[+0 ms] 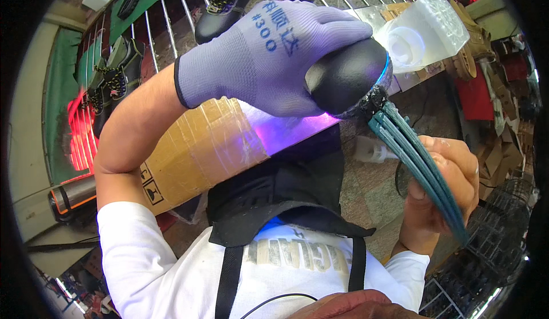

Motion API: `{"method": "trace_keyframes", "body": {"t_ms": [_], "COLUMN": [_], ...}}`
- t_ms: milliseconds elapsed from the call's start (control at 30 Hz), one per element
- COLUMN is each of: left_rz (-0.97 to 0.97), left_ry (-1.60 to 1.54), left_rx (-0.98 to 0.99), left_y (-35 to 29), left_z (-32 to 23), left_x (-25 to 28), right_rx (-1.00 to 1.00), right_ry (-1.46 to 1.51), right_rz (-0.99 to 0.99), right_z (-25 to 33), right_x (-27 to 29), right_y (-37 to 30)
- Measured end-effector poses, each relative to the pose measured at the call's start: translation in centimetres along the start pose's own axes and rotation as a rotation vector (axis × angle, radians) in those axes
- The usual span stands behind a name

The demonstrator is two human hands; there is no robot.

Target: The person applies glue to the bottom edges and soles of black work boots using a blue brush, dipping it into a container of white liquid, and places the boots onto a conveyor belt.

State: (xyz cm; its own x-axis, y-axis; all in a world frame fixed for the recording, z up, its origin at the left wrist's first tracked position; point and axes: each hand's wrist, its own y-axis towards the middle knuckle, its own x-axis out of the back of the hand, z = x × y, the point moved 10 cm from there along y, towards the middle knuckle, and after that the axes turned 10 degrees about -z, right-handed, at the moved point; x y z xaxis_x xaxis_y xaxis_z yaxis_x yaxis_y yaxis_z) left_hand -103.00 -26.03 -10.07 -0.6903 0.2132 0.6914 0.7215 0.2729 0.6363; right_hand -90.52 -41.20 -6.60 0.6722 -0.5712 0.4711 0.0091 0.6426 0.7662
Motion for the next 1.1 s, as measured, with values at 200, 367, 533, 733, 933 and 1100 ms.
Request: {"method": "trace_keyframes", "body": {"t_ms": [200, 367, 533, 733, 933, 1100], "left_rz": [-0.102, 0.032, 0.370, -0.091, -0.643, -0.629], "left_ry": [-0.066, -0.123, -0.426, -0.263, -0.655, -1.116], "left_rx": [-0.047, 0.012, 0.267, 0.394, 0.639, 0.459], "left_y": [1.4, 2.4, 5.3, -4.6, -10.3, -9.9], "left_z": [0.8, 1.8, 2.5, 14.5, 13.8, 11.5], "left_x": [1.1, 1.4, 1.4, -1.4, 2.1, 6.6], "right_rx": [0.155, 0.358, 0.442, -0.162, -0.560, -0.383], "right_ry": [-0.208, -0.250, -0.285, -0.001, -0.125, -0.344], "right_rz": [0.064, 0.112, 0.179, 0.004, -0.160, -0.061], "right_z": [1.9, 3.2, 1.8, -12.1, -20.5, -20.8], "right_x": [-1.3, -2.5, -3.7, -0.6, 0.8, -2.1], "right_y": [0.9, 1.9, 2.3, 1.3, -1.2, 0.7]}}
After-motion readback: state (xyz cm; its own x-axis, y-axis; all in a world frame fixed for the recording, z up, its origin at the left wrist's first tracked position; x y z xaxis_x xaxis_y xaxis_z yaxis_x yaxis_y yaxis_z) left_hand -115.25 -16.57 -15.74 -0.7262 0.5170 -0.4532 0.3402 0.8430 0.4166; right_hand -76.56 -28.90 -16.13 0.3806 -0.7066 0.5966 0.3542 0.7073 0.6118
